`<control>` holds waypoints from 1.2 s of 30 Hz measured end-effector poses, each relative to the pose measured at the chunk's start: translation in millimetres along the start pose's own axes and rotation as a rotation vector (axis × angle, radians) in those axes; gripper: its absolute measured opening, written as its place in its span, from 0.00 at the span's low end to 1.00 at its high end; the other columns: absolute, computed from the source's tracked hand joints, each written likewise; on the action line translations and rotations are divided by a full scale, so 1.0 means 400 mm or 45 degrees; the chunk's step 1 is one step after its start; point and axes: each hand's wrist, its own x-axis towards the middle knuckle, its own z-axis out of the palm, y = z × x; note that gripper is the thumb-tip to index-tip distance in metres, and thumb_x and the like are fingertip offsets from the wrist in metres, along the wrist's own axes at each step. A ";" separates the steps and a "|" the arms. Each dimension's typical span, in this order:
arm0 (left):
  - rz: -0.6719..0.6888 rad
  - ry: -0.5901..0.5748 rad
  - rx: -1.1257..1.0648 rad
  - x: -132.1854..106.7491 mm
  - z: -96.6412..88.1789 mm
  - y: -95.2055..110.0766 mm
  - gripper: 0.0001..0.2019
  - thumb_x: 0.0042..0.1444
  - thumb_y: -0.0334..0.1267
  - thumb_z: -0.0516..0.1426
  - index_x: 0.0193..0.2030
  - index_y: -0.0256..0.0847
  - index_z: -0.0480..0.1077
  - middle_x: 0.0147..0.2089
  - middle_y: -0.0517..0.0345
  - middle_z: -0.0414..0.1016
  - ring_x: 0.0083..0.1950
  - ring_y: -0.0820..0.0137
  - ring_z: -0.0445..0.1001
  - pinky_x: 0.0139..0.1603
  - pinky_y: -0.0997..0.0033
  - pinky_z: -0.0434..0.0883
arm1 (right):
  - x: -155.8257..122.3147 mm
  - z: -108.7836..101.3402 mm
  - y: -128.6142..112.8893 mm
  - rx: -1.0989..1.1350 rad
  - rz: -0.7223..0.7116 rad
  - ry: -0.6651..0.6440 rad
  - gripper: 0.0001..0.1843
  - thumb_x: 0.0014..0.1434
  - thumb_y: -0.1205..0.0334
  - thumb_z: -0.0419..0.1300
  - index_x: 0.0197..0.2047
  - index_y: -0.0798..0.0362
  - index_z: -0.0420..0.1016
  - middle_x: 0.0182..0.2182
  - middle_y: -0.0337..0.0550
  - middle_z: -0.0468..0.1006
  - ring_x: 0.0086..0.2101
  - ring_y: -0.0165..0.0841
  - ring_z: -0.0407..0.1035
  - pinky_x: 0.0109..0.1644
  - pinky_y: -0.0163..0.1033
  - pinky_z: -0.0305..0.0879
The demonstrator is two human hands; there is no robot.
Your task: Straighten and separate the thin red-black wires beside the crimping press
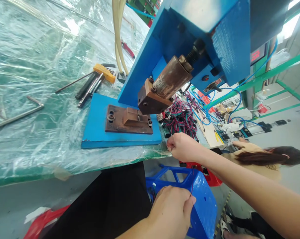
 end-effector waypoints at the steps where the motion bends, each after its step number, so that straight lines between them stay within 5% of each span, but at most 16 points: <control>1: -0.009 -0.001 0.001 -0.001 0.000 0.000 0.20 0.67 0.38 0.51 0.21 0.43 0.55 0.23 0.61 0.67 0.24 0.70 0.60 0.29 0.67 0.52 | 0.001 0.001 -0.002 -0.012 -0.004 0.006 0.14 0.67 0.66 0.64 0.28 0.56 0.74 0.24 0.33 0.74 0.27 0.30 0.71 0.34 0.37 0.71; 9: -0.045 0.011 0.011 -0.005 -0.006 0.006 0.20 0.67 0.38 0.51 0.22 0.43 0.56 0.24 0.59 0.67 0.27 0.68 0.62 0.31 0.67 0.53 | -0.001 0.011 -0.013 -0.064 -0.033 0.103 0.15 0.62 0.70 0.66 0.25 0.55 0.71 0.22 0.33 0.71 0.28 0.32 0.70 0.37 0.39 0.69; 17: -0.044 0.060 -0.026 -0.014 -0.022 -0.005 0.20 0.66 0.37 0.52 0.21 0.43 0.57 0.21 0.62 0.62 0.24 0.69 0.58 0.30 0.65 0.49 | -0.002 0.019 0.010 0.205 -0.085 0.114 0.19 0.59 0.78 0.61 0.21 0.53 0.65 0.19 0.29 0.59 0.23 0.30 0.57 0.33 0.37 0.56; 20: -0.042 0.079 -0.047 -0.019 -0.024 -0.018 0.19 0.67 0.37 0.51 0.22 0.43 0.58 0.20 0.63 0.60 0.24 0.69 0.57 0.30 0.64 0.47 | -0.007 0.025 0.041 0.479 -0.107 0.100 0.17 0.60 0.76 0.58 0.21 0.52 0.66 0.19 0.32 0.63 0.22 0.30 0.57 0.31 0.38 0.53; 28: 0.022 0.090 -0.221 -0.042 -0.030 -0.029 0.19 0.67 0.39 0.52 0.23 0.41 0.68 0.19 0.66 0.57 0.22 0.71 0.56 0.29 0.67 0.49 | -0.109 0.092 0.076 1.498 -0.076 0.193 0.15 0.63 0.49 0.62 0.34 0.53 0.74 0.26 0.38 0.76 0.26 0.30 0.70 0.33 0.35 0.65; 33: 0.008 0.089 -0.504 -0.081 -0.056 -0.038 0.21 0.68 0.49 0.54 0.30 0.40 0.80 0.27 0.58 0.76 0.32 0.67 0.71 0.35 0.71 0.63 | -0.175 0.124 0.030 1.967 -0.191 0.361 0.15 0.61 0.47 0.68 0.36 0.51 0.80 0.27 0.35 0.79 0.28 0.27 0.73 0.38 0.34 0.69; 36: -0.032 0.102 -0.737 -0.104 -0.095 -0.043 0.20 0.66 0.51 0.57 0.37 0.39 0.82 0.35 0.51 0.84 0.38 0.63 0.78 0.42 0.70 0.71 | -0.193 0.127 0.009 2.258 -0.327 0.413 0.22 0.61 0.40 0.66 0.45 0.50 0.83 0.37 0.43 0.85 0.39 0.35 0.79 0.49 0.41 0.73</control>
